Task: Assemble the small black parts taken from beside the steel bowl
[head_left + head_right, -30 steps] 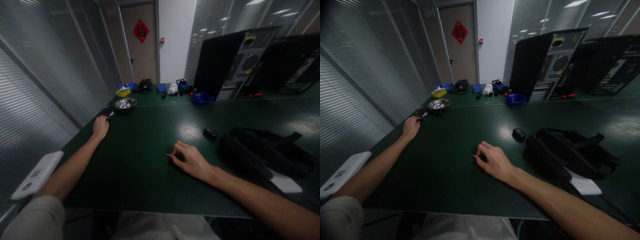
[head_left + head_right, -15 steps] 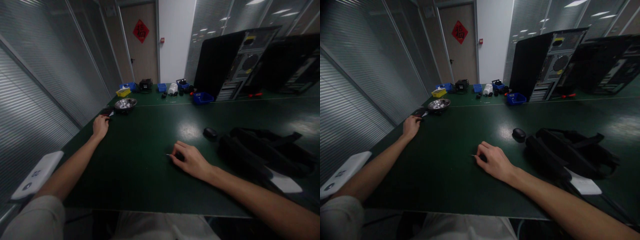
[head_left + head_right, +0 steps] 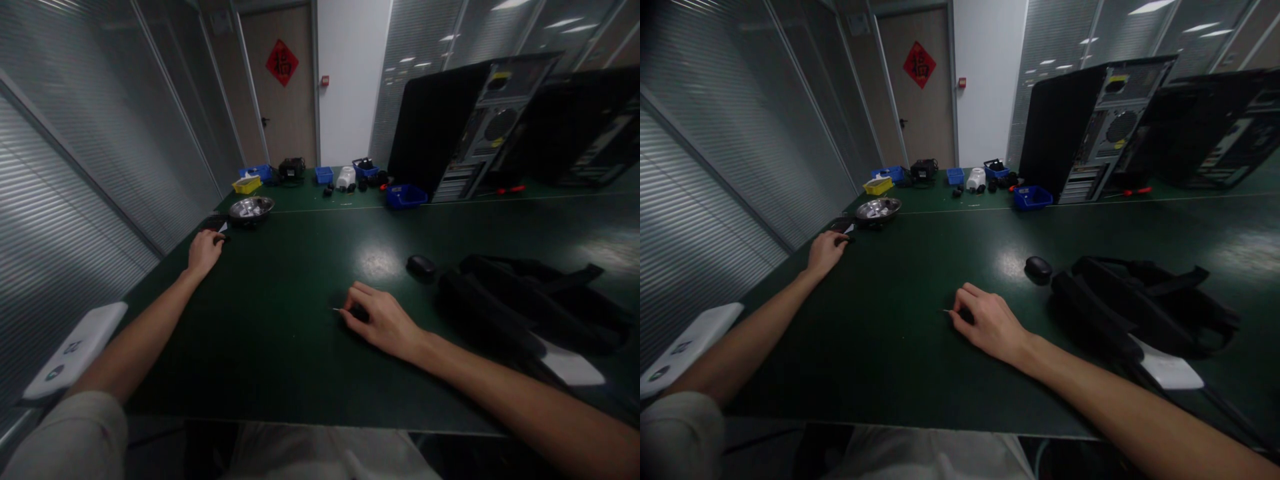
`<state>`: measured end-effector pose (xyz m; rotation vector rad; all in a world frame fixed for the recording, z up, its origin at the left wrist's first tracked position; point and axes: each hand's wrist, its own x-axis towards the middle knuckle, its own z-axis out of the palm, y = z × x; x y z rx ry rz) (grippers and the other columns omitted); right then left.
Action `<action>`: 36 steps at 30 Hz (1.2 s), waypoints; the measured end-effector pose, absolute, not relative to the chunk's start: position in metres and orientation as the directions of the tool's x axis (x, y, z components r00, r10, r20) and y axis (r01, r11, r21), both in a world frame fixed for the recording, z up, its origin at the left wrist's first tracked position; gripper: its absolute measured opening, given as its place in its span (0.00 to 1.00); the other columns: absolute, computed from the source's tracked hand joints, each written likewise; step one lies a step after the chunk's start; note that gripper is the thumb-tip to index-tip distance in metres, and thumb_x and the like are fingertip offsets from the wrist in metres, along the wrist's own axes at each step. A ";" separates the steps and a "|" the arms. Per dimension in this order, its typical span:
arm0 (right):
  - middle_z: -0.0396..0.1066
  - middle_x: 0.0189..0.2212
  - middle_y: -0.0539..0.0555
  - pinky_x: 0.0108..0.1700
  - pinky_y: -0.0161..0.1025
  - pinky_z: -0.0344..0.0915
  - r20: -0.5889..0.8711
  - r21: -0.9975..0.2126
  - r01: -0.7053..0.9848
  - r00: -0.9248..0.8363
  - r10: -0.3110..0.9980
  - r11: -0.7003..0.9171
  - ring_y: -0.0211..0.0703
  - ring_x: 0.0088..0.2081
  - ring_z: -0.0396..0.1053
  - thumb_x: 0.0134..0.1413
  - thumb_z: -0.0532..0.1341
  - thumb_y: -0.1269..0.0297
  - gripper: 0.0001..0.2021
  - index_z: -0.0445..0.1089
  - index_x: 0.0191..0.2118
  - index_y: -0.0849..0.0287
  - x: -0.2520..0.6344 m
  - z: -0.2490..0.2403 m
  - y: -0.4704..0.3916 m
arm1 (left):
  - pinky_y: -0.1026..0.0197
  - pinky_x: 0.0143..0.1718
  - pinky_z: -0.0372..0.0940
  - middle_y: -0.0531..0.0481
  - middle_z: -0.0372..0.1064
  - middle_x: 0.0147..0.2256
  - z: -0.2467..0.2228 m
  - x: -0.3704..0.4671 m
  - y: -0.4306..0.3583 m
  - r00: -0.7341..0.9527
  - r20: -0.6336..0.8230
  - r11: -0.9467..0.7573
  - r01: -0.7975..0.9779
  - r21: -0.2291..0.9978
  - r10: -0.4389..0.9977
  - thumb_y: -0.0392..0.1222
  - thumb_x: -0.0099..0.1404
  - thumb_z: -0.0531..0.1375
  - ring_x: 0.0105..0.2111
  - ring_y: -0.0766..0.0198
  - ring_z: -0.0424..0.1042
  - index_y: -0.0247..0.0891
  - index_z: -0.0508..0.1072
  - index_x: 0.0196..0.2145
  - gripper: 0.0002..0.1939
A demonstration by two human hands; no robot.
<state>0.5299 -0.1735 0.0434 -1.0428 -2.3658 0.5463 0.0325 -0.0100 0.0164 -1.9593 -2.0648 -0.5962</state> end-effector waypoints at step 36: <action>0.69 0.35 0.50 0.33 0.38 0.58 0.255 -0.510 0.670 -0.481 0.839 0.539 0.39 0.30 0.66 0.62 0.63 0.64 0.04 0.68 0.35 0.56 0.532 0.042 -0.171 | 0.55 0.53 0.67 0.46 0.74 0.48 0.042 0.267 -0.147 0.705 0.279 -0.692 0.401 0.600 0.652 0.40 0.73 0.61 0.50 0.59 0.72 0.43 0.78 0.55 0.14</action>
